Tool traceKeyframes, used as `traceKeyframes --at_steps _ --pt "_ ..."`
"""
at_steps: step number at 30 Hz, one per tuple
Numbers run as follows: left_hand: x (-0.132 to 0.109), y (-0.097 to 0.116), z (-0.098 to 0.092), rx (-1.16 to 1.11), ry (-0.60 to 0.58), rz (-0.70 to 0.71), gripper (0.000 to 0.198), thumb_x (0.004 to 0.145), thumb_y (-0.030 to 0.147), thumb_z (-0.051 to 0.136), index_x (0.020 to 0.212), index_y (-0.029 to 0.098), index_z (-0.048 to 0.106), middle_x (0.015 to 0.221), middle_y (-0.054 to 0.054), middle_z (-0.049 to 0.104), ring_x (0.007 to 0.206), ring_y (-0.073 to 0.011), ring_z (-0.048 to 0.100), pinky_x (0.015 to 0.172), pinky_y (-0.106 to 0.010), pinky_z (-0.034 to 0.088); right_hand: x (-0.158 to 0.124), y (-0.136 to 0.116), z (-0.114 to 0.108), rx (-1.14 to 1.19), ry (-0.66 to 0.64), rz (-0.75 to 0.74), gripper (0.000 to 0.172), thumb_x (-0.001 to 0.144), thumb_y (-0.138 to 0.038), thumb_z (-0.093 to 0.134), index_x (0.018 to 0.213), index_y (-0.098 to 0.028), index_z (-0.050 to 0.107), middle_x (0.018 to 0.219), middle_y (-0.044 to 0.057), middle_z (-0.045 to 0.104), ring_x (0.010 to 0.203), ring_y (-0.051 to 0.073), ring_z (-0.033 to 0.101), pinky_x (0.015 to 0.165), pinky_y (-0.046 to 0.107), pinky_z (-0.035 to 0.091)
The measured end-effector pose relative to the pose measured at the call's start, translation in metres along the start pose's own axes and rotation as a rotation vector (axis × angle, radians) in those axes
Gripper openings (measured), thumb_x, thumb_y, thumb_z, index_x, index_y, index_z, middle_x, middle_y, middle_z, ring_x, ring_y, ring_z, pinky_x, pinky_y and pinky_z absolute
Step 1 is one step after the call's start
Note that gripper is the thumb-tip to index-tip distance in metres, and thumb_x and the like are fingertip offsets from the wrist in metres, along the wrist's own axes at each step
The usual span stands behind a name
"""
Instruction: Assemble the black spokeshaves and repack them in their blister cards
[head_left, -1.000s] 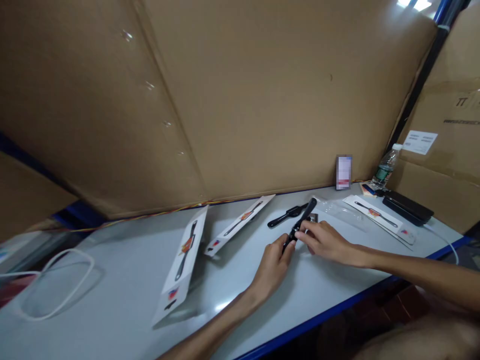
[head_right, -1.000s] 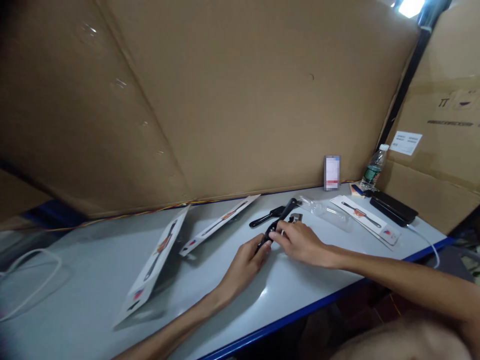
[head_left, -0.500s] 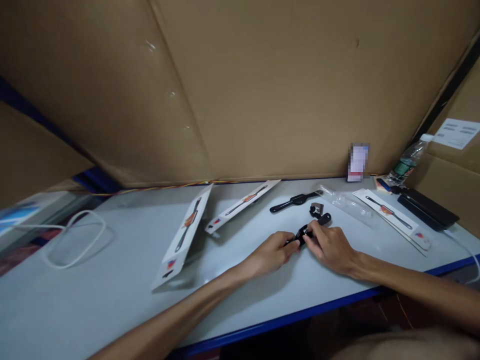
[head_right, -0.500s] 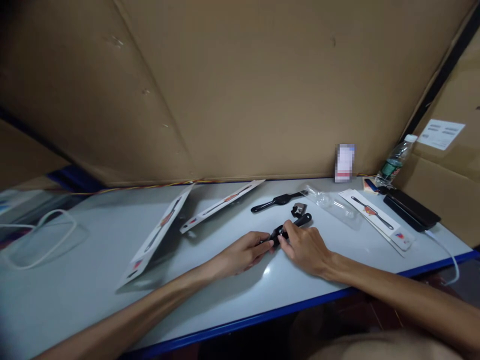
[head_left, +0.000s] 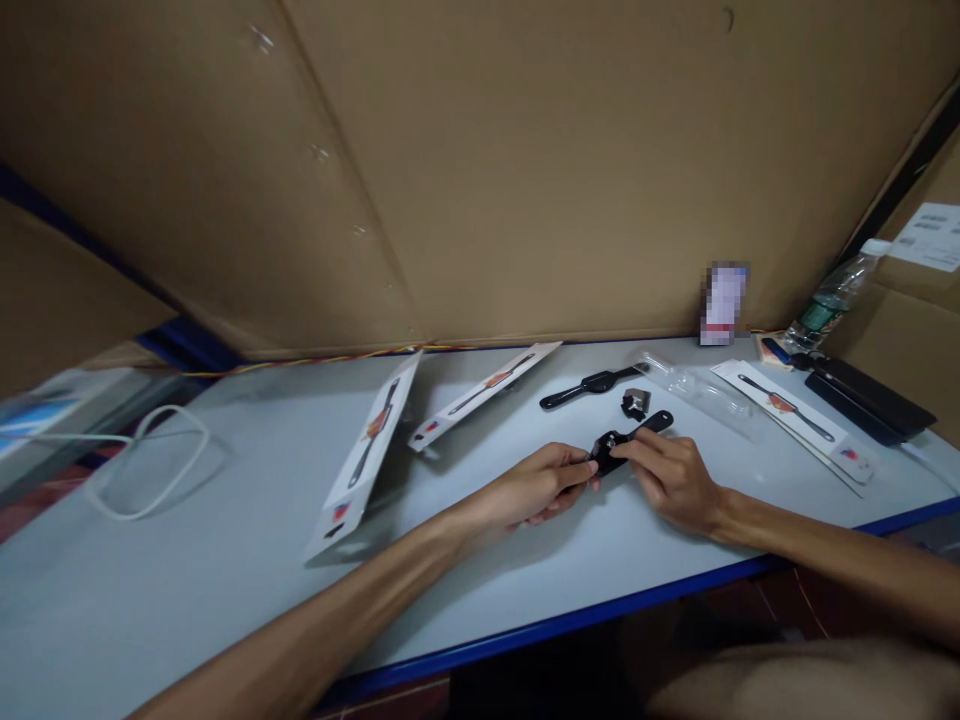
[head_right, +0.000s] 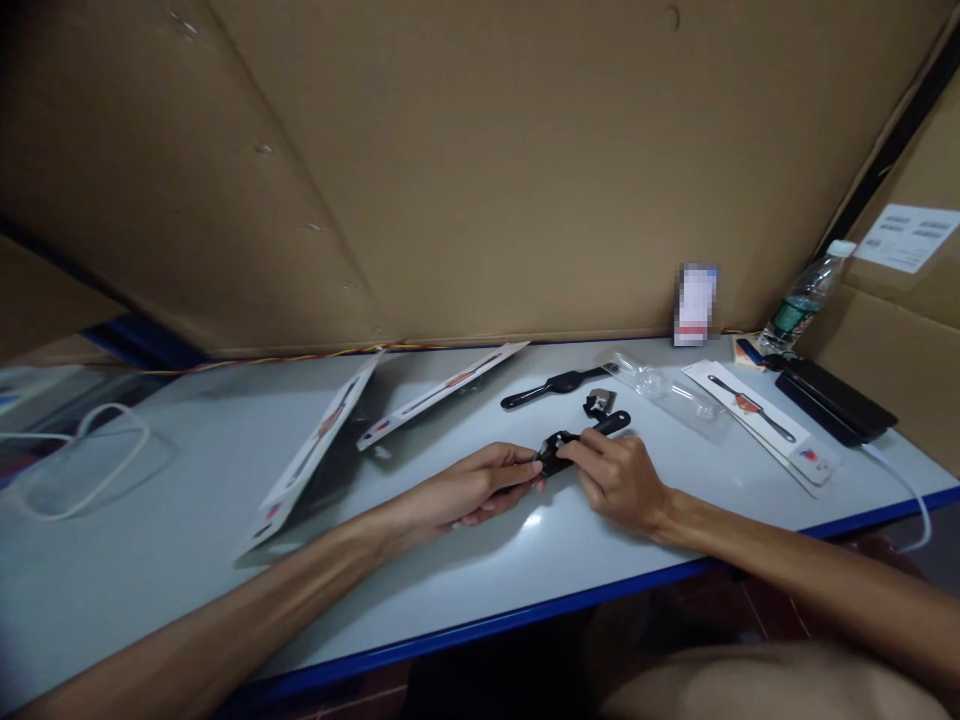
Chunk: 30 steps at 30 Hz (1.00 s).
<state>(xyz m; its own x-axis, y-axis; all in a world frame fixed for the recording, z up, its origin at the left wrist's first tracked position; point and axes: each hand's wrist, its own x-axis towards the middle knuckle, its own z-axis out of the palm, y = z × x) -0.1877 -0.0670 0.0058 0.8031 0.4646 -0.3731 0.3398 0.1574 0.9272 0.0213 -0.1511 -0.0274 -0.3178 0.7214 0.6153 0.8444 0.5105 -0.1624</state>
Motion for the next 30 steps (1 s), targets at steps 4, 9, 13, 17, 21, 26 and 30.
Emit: traceKeyframes --at_steps 4,9,13,17,21,26,30 --pt "0.0004 0.0003 0.0002 -0.055 0.002 -0.005 0.028 0.094 0.044 0.054 0.084 0.018 0.057 0.046 0.011 0.032 0.037 -0.007 0.015 0.036 -0.02 0.012 0.0013 -0.0015 0.0001 0.109 0.111 0.15 0.022 0.1 -0.016 0.045 0.109 -0.016 0.065 0.075 0.0 0.064 0.056 0.011 0.051 0.056 0.024 0.04" --pt "0.0007 0.0008 -0.0004 -0.09 0.012 0.005 0.026 0.094 0.042 0.054 0.083 0.018 0.057 0.046 0.011 0.032 0.038 -0.0068 0.015 0.036 -0.02 0.011 0.0026 -0.0011 0.0019 0.084 0.034 0.113 0.031 0.099 -0.014 0.045 0.121 -0.018 0.067 0.082 0.002 0.066 0.062 0.012 0.055 0.059 0.024 0.043" --pt "0.0015 0.0003 -0.0009 -0.114 0.012 0.004 0.024 0.095 0.038 0.052 0.083 0.018 0.056 0.046 0.011 0.03 0.038 -0.0066 0.015 0.036 -0.02 0.011 0.0011 0.0015 0.0017 0.077 0.04 0.072 0.037 0.096 -0.009 0.044 0.119 -0.019 0.07 0.083 0.002 0.067 0.064 0.012 0.056 0.06 0.023 0.043" --pt "0.0016 -0.0001 -0.0014 -0.108 0.018 0.001 0.025 0.095 0.04 0.053 0.083 0.018 0.056 0.047 0.01 0.031 0.039 -0.0067 0.015 0.036 -0.019 0.011 0.0 0.0021 0.0 0.039 -0.023 0.027 0.043 0.095 -0.009 0.043 0.128 -0.021 0.068 0.081 0.002 0.065 0.059 0.011 0.051 0.055 0.023 0.04" --pt "0.0016 -0.0004 -0.0016 -0.112 0.022 0.002 0.026 0.094 0.041 0.055 0.083 0.018 0.057 0.048 0.01 0.031 0.039 -0.0067 0.016 0.036 -0.019 0.011 0.0 0.0011 0.0012 0.036 -0.016 0.054 0.039 0.094 -0.008 0.044 0.121 -0.018 0.07 0.085 0.004 0.069 0.061 0.012 0.056 0.057 0.024 0.042" --pt "0.002 -0.0005 -0.0014 -0.112 0.019 -0.009 0.027 0.093 0.043 0.057 0.083 0.018 0.057 0.047 0.01 0.032 0.038 -0.0064 0.016 0.036 -0.02 0.011 -0.0002 0.0003 0.0038 0.048 -0.022 0.166 0.039 0.098 -0.013 0.043 0.13 -0.018 0.065 0.097 0.007 0.073 0.076 0.016 0.065 0.067 0.027 0.048" --pt "0.0007 0.0008 -0.0007 -0.084 0.014 -0.01 0.028 0.093 0.044 0.056 0.082 0.018 0.057 0.047 0.01 0.033 0.038 -0.0065 0.016 0.036 -0.02 0.011 -0.001 0.0015 0.002 0.013 -0.074 0.081 0.046 0.097 -0.011 0.043 0.138 -0.019 0.061 0.091 0.005 0.071 0.067 0.014 0.06 0.061 0.026 0.045"
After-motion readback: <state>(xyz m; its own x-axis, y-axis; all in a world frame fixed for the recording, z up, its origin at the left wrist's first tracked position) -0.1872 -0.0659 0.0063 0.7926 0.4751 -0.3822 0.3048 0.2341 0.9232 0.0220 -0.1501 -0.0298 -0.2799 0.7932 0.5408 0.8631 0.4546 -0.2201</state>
